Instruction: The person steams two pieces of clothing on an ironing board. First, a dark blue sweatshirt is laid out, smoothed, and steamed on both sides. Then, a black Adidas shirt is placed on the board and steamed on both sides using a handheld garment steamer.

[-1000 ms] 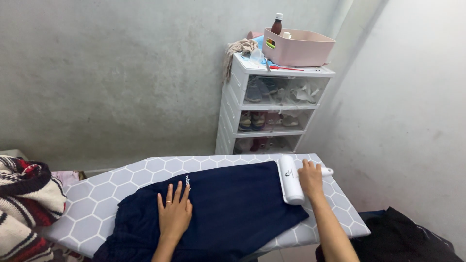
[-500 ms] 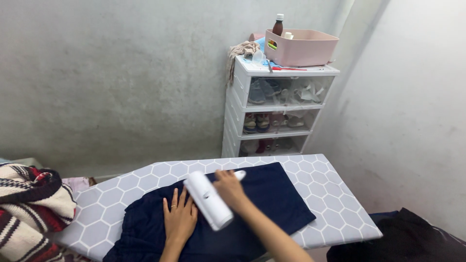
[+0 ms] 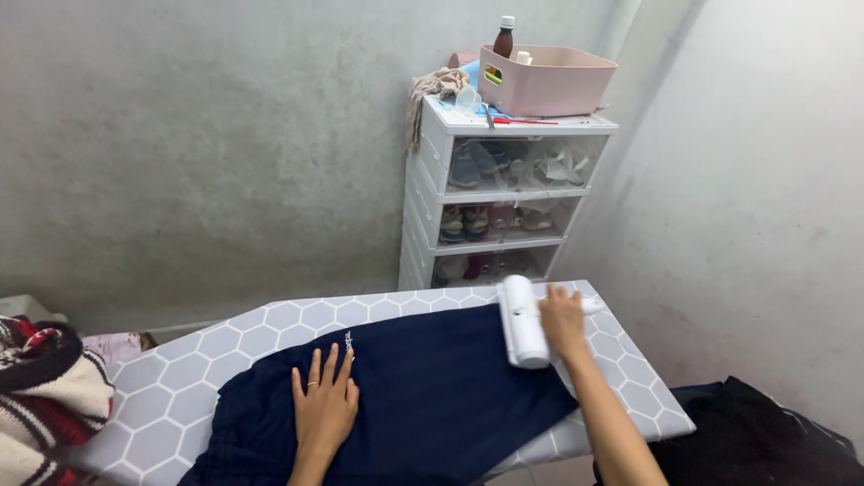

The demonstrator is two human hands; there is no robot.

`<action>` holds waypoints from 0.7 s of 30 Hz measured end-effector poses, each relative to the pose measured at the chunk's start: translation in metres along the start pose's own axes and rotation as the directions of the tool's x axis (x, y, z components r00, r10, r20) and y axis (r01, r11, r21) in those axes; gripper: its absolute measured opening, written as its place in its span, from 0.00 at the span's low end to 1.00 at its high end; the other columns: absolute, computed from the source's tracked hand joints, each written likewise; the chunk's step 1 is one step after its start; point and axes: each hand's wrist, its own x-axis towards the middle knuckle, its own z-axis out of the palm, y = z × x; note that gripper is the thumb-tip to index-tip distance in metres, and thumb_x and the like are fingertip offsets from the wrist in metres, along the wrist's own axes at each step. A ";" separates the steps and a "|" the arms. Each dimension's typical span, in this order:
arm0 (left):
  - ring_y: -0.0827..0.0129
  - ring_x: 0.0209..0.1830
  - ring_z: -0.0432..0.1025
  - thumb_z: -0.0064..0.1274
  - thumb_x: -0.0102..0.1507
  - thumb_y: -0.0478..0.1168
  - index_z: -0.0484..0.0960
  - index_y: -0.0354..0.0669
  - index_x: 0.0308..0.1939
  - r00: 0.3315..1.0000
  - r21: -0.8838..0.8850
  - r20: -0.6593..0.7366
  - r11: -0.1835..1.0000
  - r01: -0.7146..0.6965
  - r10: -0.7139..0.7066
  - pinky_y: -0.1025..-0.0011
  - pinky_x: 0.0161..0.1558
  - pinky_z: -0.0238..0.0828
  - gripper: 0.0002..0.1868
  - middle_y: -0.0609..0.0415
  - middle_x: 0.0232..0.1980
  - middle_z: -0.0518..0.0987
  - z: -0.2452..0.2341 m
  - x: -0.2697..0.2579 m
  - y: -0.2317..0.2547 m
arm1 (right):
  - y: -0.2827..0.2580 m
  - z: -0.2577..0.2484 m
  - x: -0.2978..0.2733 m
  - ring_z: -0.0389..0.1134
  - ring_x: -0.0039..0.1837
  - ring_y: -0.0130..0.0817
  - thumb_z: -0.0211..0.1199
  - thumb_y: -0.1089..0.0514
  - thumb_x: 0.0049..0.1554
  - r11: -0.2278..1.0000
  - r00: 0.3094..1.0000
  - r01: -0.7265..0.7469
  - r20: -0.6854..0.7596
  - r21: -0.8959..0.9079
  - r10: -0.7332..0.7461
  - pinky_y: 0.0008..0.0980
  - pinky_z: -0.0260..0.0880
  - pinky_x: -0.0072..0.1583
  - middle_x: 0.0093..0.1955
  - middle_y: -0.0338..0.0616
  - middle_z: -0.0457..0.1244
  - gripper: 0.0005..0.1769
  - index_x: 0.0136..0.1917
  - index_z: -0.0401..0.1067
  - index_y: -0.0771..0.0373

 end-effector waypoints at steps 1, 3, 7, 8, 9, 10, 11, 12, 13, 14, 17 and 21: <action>0.61 0.81 0.45 0.40 0.65 0.51 0.64 0.64 0.76 1.000 0.009 0.013 1.000 0.001 -0.001 0.43 0.76 0.34 0.32 0.60 0.81 0.57 0.000 0.001 0.001 | -0.016 -0.006 0.005 0.67 0.58 0.42 0.58 0.58 0.51 0.999 0.999 0.029 -0.025 0.021 -0.028 0.50 0.63 0.58 0.52 0.46 0.66 0.09 0.38 0.79 0.57; 0.61 0.81 0.46 0.41 0.65 0.51 0.65 0.63 0.76 1.000 0.004 -0.016 1.000 -0.003 0.003 0.43 0.76 0.35 0.33 0.60 0.79 0.58 0.001 0.001 0.002 | -0.067 -0.018 0.008 0.67 0.55 0.45 0.58 0.60 0.52 0.941 0.989 0.091 -0.141 0.326 -0.047 0.50 0.64 0.57 0.54 0.48 0.67 0.09 0.36 0.79 0.56; 0.62 0.81 0.48 0.42 0.64 0.50 0.65 0.62 0.72 0.999 -0.026 -0.046 1.000 0.002 -0.003 0.44 0.76 0.36 0.30 0.62 0.78 0.59 0.004 -0.001 -0.002 | -0.189 -0.059 -0.024 0.67 0.51 0.46 0.59 0.59 0.50 0.856 0.932 0.362 -0.177 0.370 -0.318 0.50 0.62 0.53 0.47 0.49 0.65 0.07 0.33 0.76 0.59; 0.62 0.81 0.47 0.42 0.64 0.51 0.66 0.62 0.73 0.999 -0.013 -0.047 1.000 -0.006 0.005 0.44 0.76 0.36 0.31 0.61 0.78 0.59 0.005 -0.001 -0.003 | -0.210 -0.070 -0.035 0.66 0.50 0.46 0.59 0.59 0.51 0.804 0.908 0.419 -0.199 0.423 -0.369 0.49 0.62 0.52 0.46 0.48 0.65 0.08 0.32 0.75 0.60; 0.61 0.81 0.47 0.42 0.65 0.52 0.66 0.61 0.74 0.999 -0.001 -0.051 1.000 -0.014 0.014 0.43 0.76 0.37 0.31 0.61 0.78 0.59 0.005 0.001 -0.003 | -0.223 -0.077 -0.043 0.66 0.51 0.45 0.59 0.59 0.51 0.785 0.895 0.446 -0.215 0.431 -0.391 0.48 0.62 0.52 0.46 0.47 0.64 0.07 0.33 0.75 0.60; 0.61 0.81 0.47 0.42 0.65 0.54 0.66 0.61 0.74 0.998 0.012 -0.054 1.000 -0.022 0.022 0.43 0.76 0.37 0.32 0.61 0.78 0.59 0.006 0.002 -0.003 | -0.230 -0.080 -0.045 0.66 0.51 0.44 0.59 0.60 0.51 0.765 0.882 0.472 -0.231 0.438 -0.411 0.46 0.63 0.52 0.46 0.47 0.63 0.07 0.33 0.75 0.61; 0.61 0.81 0.48 0.42 0.65 0.53 0.66 0.62 0.74 0.998 0.005 -0.067 1.000 -0.020 0.020 0.43 0.76 0.37 0.31 0.61 0.78 0.59 0.007 0.001 -0.003 | -0.232 -0.081 -0.049 0.66 0.52 0.43 0.58 0.61 0.50 0.745 0.870 0.493 -0.244 0.449 -0.429 0.45 0.63 0.52 0.46 0.47 0.63 0.06 0.34 0.74 0.61; 0.62 0.81 0.48 0.42 0.64 0.52 0.66 0.62 0.73 0.997 -0.002 -0.080 1.000 -0.018 0.018 0.44 0.76 0.38 0.31 0.62 0.78 0.60 0.007 0.001 -0.005 | -0.224 -0.078 -0.049 0.66 0.51 0.45 0.58 0.60 0.50 0.784 0.893 0.450 -0.220 0.427 -0.392 0.46 0.63 0.52 0.46 0.48 0.63 0.07 0.33 0.75 0.61; 0.63 0.81 0.49 0.42 0.64 0.51 0.66 0.63 0.72 0.996 -0.011 -0.089 1.000 -0.020 0.019 0.45 0.76 0.38 0.30 0.62 0.78 0.60 0.009 -0.001 -0.006 | -0.207 -0.069 -0.045 0.66 0.50 0.46 0.59 0.60 0.49 0.823 0.916 0.402 -0.193 0.402 -0.353 0.47 0.64 0.53 0.46 0.48 0.63 0.07 0.32 0.75 0.60; 0.63 0.81 0.49 0.42 0.64 0.51 0.66 0.63 0.72 0.997 -0.003 -0.081 1.000 -0.021 0.021 0.44 0.76 0.38 0.30 0.62 0.78 0.60 0.009 -0.002 -0.007 | -0.186 -0.059 -0.043 0.66 0.49 0.47 0.59 0.60 0.49 0.858 0.936 0.352 -0.168 0.375 -0.311 0.48 0.64 0.53 0.46 0.49 0.63 0.08 0.31 0.75 0.60; 0.62 0.81 0.48 0.42 0.64 0.52 0.65 0.64 0.73 0.998 0.014 -0.060 1.000 -0.023 0.023 0.44 0.76 0.38 0.30 0.61 0.78 0.60 0.009 0.001 -0.006 | -0.091 -0.020 -0.046 0.66 0.50 0.50 0.58 0.60 0.47 0.935 0.992 0.112 -0.093 0.336 -0.086 0.48 0.67 0.53 0.48 0.52 0.64 0.08 0.32 0.78 0.59; 0.62 0.81 0.48 0.41 0.65 0.52 0.64 0.65 0.73 0.999 0.038 -0.038 0.999 -0.014 0.015 0.44 0.76 0.39 0.30 0.62 0.78 0.59 0.008 0.000 -0.005 | 0.016 0.016 -0.083 0.68 0.60 0.48 0.57 0.58 0.55 0.962 0.957 -0.273 0.101 0.003 0.272 0.56 0.66 0.60 0.59 0.49 0.65 0.10 0.45 0.79 0.57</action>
